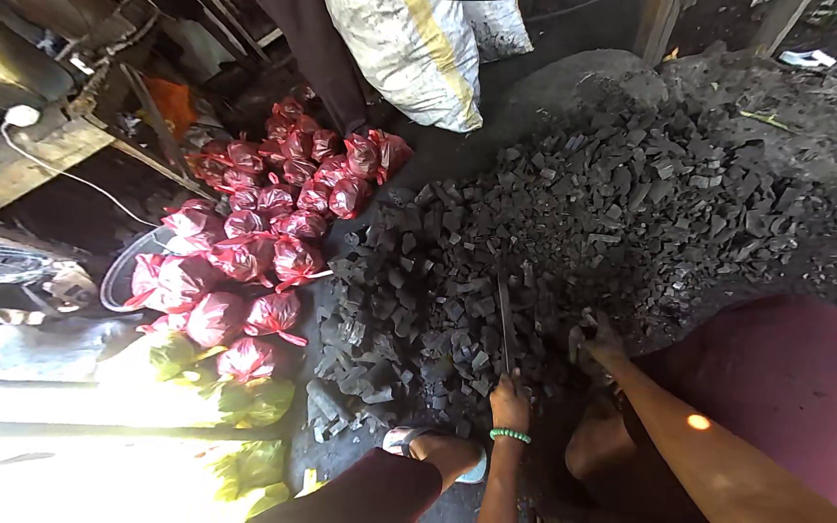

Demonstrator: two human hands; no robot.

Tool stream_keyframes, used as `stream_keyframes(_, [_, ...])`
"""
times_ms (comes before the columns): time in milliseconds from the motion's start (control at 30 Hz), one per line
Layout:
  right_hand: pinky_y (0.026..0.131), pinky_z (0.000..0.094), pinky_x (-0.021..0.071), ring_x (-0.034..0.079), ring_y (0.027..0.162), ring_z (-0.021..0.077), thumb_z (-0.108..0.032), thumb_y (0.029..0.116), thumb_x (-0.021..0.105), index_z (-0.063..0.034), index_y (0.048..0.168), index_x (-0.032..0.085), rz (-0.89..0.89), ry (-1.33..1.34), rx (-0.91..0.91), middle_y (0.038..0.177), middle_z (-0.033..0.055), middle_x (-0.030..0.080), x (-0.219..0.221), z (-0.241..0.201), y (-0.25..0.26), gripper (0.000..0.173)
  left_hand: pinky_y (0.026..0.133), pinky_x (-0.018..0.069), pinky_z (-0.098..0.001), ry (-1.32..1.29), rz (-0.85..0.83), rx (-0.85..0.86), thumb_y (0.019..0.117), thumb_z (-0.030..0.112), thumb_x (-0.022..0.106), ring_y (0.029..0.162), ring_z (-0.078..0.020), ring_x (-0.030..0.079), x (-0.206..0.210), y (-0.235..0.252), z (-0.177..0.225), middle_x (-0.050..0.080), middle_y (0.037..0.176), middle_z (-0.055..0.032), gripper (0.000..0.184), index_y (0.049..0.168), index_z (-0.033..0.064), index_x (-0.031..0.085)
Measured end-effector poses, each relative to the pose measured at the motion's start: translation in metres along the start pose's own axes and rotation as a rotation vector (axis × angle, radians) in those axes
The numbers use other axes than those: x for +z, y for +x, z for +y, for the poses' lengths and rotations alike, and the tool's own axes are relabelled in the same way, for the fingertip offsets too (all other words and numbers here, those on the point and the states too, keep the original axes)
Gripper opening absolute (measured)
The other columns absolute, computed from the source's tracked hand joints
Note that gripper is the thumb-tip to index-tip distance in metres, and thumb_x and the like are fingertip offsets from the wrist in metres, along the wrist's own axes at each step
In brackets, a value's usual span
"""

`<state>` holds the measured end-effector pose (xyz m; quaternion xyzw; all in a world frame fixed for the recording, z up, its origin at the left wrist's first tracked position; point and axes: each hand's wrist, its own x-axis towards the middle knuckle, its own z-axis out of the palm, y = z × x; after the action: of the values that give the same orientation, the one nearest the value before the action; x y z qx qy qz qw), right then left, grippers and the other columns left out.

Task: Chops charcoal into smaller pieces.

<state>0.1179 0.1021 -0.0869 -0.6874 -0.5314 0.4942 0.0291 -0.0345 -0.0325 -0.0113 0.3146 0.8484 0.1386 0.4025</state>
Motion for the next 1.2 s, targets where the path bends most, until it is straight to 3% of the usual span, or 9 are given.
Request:
stream_keyframes(67, [0.107, 0.0644, 0.0424, 0.053, 0.131, 0.0504, -0.007, 0.09, 0.078, -0.01, 0.162, 0.024, 0.06, 0.216, -0.099, 0.145, 0.033, 0.051, -0.008, -0.009, 0.008, 0.09, 0.098, 0.0502, -0.0482, -0.005, 0.003, 0.009, 0.113, 0.025, 0.037, 0.104, -0.0373, 0.067, 0.0, 0.0, 0.0, 0.067, 0.112, -0.0281, 0.044, 0.131, -0.0087, 0.058])
stream_keyframes(200, [0.11, 0.0545, 0.0446, 0.051, 0.136, 0.0406, -0.001, 0.0879, 0.078, -0.0082, 0.164, 0.019, 0.027, 0.53, -0.286, 0.154, 0.028, 0.044, -0.026, -0.025, 0.017, 0.096, 0.1, 0.0489, -0.0505, 0.026, -0.014, 0.076, 0.1126, 0.026, 0.039, 0.109, -0.0397, 0.067, 0.002, -0.004, -0.001, 0.067, 0.115, -0.0295, 0.044, 0.134, -0.0087, 0.057])
stream_keyframes(367, [0.086, 0.0488, 0.0555, 0.066, 0.101, 0.0328, -0.017, 0.0979, 0.071, 0.0044, 0.135, 0.055, 0.094, 0.689, -0.129, 0.12, 0.0258, 0.065, -0.027, -0.018, 0.019, 0.046, 0.104, 0.0475, -0.0564, 0.311, -0.17, 0.083, 0.1129, 0.034, 0.034, 0.119, -0.0427, 0.064, 0.001, -0.002, -0.003, 0.066, 0.126, -0.027, 0.049, 0.145, 0.0019, 0.052])
stream_keyframes(500, [0.099, 0.0455, 0.0475, 0.055, 0.122, 0.0315, -0.038, 0.1065, 0.054, -0.0056, 0.148, 0.044, 0.074, 1.052, 0.214, 0.143, 0.0214, 0.052, -0.025, -0.017, 0.007, 0.054, 0.104, 0.0472, -0.0565, 0.326, -0.141, -0.051, 0.113, 0.035, 0.033, 0.122, -0.0415, 0.062, -0.004, -0.001, -0.004, 0.065, 0.13, -0.0257, 0.049, 0.148, 0.0043, 0.049])
stream_keyframes(567, [0.105, 0.0527, 0.0452, 0.051, 0.133, 0.0372, -0.049, 0.1052, 0.052, -0.009, 0.154, 0.038, -0.016, 0.927, 0.261, 0.151, 0.0225, 0.046, -0.023, -0.012, 0.005, 0.065, 0.104, 0.0475, -0.0562, 0.318, -0.116, -0.068, 0.113, 0.035, 0.033, 0.122, -0.0413, 0.063, -0.007, 0.0, -0.005, 0.065, 0.129, -0.0257, 0.049, 0.147, 0.0039, 0.05])
stream_keyframes(700, [0.11, 0.0633, 0.0408, 0.044, 0.14, 0.0472, -0.017, 0.097, 0.073, -0.0118, 0.163, 0.022, -0.109, 0.371, 0.009, 0.157, 0.0287, 0.039, -0.004, -0.002, 0.02, 0.083, 0.105, 0.0465, -0.0557, 0.314, -0.132, -0.052, 0.1128, 0.035, 0.034, 0.124, -0.0413, 0.062, -0.004, -0.001, -0.006, 0.064, 0.131, -0.0259, 0.049, 0.148, 0.0038, 0.05])
stream_keyframes(833, [0.102, 0.0572, 0.0489, 0.056, 0.127, 0.0453, 0.009, 0.088, 0.073, -0.0058, 0.158, 0.028, -0.023, 0.434, -0.041, 0.147, 0.0312, 0.048, -0.003, -0.012, 0.007, 0.085, 0.106, 0.0461, -0.0537, 0.247, -0.126, 0.019, 0.1129, 0.031, 0.036, 0.122, -0.041, 0.062, 0.002, -0.006, -0.002, 0.064, 0.128, -0.0276, 0.047, 0.142, -0.0021, 0.053])
stream_keyframes(1067, [0.101, 0.0481, 0.0487, 0.062, 0.115, 0.0346, 0.01, 0.086, 0.074, 0.0085, 0.131, 0.058, 0.167, 0.614, -0.22, 0.127, 0.0286, 0.063, -0.026, -0.024, 0.011, 0.048, 0.103, 0.0478, -0.0527, 0.165, -0.072, 0.124, 0.1121, 0.027, 0.04, 0.115, -0.0415, 0.066, 0.01, -0.01, 0.0, 0.068, 0.119, -0.0289, 0.044, 0.137, -0.0061, 0.057])
stream_keyframes(1200, [0.086, 0.0507, 0.053, 0.061, 0.107, 0.0322, -0.011, 0.1016, 0.06, -0.0111, 0.146, 0.047, 0.063, 1.011, -0.017, 0.131, 0.0211, 0.058, -0.032, -0.02, 0.013, 0.047, 0.103, 0.0477, -0.0527, 0.149, -0.093, 0.132, 0.1123, 0.028, 0.039, 0.115, -0.0415, 0.066, 0.013, -0.01, -0.002, 0.067, 0.119, -0.0293, 0.046, 0.137, -0.0064, 0.057])
